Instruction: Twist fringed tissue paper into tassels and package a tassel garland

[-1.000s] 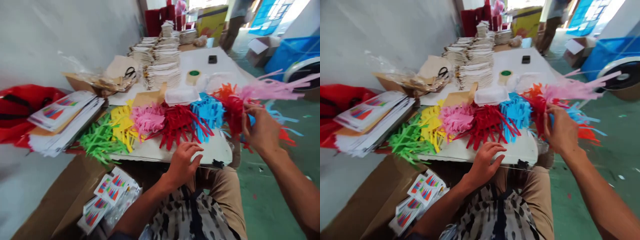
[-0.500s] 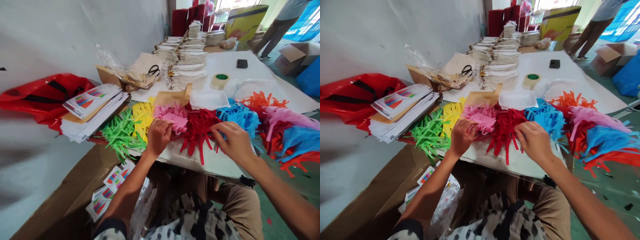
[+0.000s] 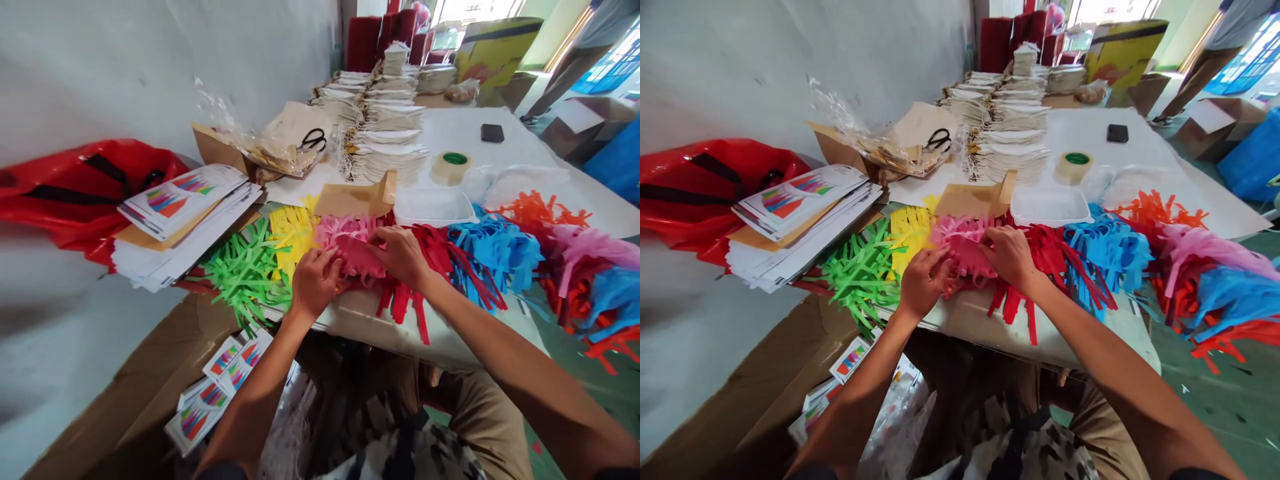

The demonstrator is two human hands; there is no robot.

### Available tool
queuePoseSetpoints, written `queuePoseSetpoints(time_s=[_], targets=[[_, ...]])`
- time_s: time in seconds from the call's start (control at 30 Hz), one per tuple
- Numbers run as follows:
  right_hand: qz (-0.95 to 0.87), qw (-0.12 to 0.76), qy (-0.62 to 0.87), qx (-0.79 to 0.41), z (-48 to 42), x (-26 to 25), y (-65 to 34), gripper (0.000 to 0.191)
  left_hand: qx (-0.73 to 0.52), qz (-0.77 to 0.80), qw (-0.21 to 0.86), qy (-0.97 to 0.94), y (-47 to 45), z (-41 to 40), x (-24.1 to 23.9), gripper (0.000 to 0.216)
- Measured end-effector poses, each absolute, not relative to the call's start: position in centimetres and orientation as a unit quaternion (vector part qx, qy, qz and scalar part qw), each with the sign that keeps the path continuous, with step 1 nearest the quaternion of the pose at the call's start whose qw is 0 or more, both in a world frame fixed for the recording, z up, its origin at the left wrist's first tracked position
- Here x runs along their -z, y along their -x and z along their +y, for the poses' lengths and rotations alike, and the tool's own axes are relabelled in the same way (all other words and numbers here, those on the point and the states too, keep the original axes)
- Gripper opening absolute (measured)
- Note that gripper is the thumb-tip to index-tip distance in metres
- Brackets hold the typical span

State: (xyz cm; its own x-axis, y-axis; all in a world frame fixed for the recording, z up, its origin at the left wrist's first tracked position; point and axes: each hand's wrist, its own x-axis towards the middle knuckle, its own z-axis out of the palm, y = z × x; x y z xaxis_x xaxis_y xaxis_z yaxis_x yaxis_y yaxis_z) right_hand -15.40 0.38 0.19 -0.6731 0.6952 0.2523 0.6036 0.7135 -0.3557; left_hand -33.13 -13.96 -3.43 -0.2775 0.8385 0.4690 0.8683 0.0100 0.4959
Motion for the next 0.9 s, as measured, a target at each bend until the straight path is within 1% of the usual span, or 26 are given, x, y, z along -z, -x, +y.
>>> queuePoseSetpoints(time_s=[0.13,0.2,0.3,0.4,0.5,0.67,0.77,0.83,0.9], targets=[[-0.900,0.295,0.306,-0.101,-0.8,-0.3,13.8,0.016,0.452,-0.697,0.014,0.557,33.2,-13.2,2.6,0.039],[-0.894,0.335,0.285,-0.077,-1.5,-0.2,13.3,0.021,0.492,-0.688,0.006,0.533,33.0,-12.7,2.4,0.033],[-0.888,0.365,0.272,-0.062,-2.3,0.2,12.7,0.023,0.543,-0.668,-0.035,0.508,32.6,-12.3,2.4,0.022],[-0.886,0.376,0.265,-0.058,-2.9,0.6,12.4,0.023,0.564,-0.659,-0.053,0.495,32.3,-12.5,2.5,0.013],[-0.888,0.373,0.262,-0.059,-3.5,1.2,12.2,0.026,0.544,-0.679,-0.020,0.493,32.2,-13.0,2.6,0.007],[-0.901,0.351,0.239,-0.089,-4.2,1.8,11.8,0.016,0.453,-0.688,0.072,0.562,32.8,-13.9,2.5,0.014],[-0.905,0.346,0.233,-0.086,-4.3,2.0,11.7,0.010,0.398,-0.678,0.099,0.610,33.0,-14.3,2.1,0.018],[-0.903,0.351,0.235,-0.078,-4.3,2.1,11.8,0.010,0.394,-0.666,0.106,0.625,32.6,-15.1,1.0,0.018],[-0.899,0.357,0.242,-0.075,-4.4,2.3,11.8,0.011,0.440,-0.643,0.094,0.620,31.7,-17.1,-0.8,0.017]])
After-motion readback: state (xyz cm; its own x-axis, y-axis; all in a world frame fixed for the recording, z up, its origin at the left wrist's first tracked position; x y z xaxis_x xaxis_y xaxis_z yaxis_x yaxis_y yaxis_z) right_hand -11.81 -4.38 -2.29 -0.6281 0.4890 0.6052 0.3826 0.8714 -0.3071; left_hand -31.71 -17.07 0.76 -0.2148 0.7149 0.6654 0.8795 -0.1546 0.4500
